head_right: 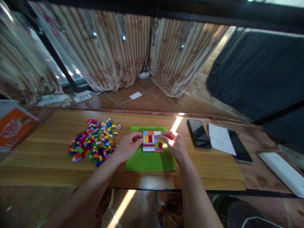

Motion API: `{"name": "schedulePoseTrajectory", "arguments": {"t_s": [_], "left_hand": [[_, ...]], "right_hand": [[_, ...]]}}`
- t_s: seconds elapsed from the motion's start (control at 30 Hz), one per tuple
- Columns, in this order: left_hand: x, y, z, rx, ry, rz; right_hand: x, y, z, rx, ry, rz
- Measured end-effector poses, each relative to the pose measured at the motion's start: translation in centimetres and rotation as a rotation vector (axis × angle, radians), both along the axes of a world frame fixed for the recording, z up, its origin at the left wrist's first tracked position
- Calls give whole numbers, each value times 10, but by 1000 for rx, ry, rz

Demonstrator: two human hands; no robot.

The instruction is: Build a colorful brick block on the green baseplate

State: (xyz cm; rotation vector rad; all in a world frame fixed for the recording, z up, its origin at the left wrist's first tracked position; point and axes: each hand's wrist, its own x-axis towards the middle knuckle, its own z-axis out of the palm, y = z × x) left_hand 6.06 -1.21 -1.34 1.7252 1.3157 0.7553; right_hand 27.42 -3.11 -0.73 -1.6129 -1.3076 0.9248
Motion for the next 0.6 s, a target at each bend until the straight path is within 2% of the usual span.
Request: {"name": "schedulePoseTrajectory", "arguments": {"t_s": [0.17,0.37,0.6], "left_hand": [[0,0,-1,11,27,6],[0,-1,-3,31,20,-10],[0,-2,2,25,52,8]], "right_hand": [[-1,-2,5,1,2,-12],[-4,-1,-1,3,32,22],[-7,-3,-2,31,-10,-18]]}}
